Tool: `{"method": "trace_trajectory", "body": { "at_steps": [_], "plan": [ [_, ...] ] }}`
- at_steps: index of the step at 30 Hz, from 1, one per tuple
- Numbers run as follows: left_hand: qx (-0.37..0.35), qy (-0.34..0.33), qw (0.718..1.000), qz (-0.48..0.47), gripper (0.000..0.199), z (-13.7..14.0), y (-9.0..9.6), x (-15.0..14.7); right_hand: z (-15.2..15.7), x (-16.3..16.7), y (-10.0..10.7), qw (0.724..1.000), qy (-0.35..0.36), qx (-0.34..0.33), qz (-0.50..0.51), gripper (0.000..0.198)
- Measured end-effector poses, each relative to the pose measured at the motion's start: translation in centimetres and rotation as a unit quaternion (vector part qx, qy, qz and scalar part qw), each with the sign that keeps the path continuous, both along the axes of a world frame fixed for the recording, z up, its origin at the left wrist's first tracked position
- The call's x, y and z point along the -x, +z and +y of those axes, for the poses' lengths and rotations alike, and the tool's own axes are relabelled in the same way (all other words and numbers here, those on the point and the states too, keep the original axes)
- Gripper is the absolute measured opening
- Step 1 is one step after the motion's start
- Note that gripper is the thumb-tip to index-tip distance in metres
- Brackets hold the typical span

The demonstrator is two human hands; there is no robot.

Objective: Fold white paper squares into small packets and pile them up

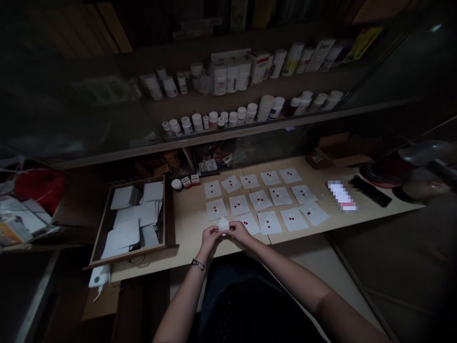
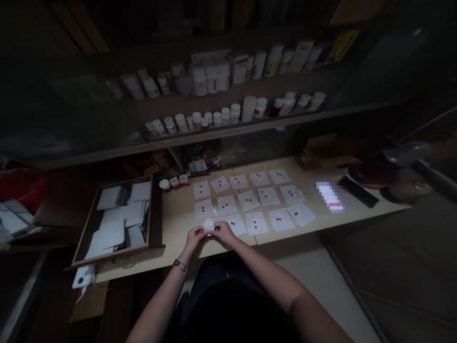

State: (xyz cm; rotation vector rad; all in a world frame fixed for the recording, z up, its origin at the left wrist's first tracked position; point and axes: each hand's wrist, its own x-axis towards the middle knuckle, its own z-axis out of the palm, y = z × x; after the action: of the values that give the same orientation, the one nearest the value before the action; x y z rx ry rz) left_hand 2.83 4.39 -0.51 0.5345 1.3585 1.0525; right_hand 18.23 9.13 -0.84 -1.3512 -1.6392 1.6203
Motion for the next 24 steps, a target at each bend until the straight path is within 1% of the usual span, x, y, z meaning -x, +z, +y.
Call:
{"method": "trace_trajectory", "body": {
  "at_steps": [4,8,11,16,20,23,24],
  "plan": [
    [-0.045,-0.035,0.994,0.093,0.037,0.3,0.4,0.9,0.4,-0.4,0.3,0.997,0.022,-0.064,-0.046,0.032],
    [-0.060,-0.034,0.992,0.103,0.036,0.5,0.2,1.3,0.6,-0.5,-0.4,0.996,0.035,-0.073,-0.048,0.033],
    [-0.048,-0.030,0.992,0.110,0.035,0.5,-0.3,1.4,0.3,-0.4,-1.3,0.999,0.029,-0.041,-0.018,0.035],
    [-0.038,0.002,0.997,0.070,0.036,-0.1,-1.5,1.3,-0.2,0.4,-2.3,0.996,-0.021,0.064,0.060,0.038],
    [-0.053,0.022,0.997,0.051,0.035,-0.2,-1.3,1.1,-0.2,0.8,-2.4,0.993,-0.051,0.078,0.076,0.039],
    [-0.082,0.030,0.995,0.055,0.043,0.0,-0.7,1.1,-0.1,0.9,-2.4,0.993,-0.055,0.075,0.075,0.038],
    [-0.082,0.032,0.994,0.058,0.042,0.1,-0.6,1.1,-0.1,0.9,-2.4,0.993,-0.055,0.075,0.076,0.038]
  ]
}}
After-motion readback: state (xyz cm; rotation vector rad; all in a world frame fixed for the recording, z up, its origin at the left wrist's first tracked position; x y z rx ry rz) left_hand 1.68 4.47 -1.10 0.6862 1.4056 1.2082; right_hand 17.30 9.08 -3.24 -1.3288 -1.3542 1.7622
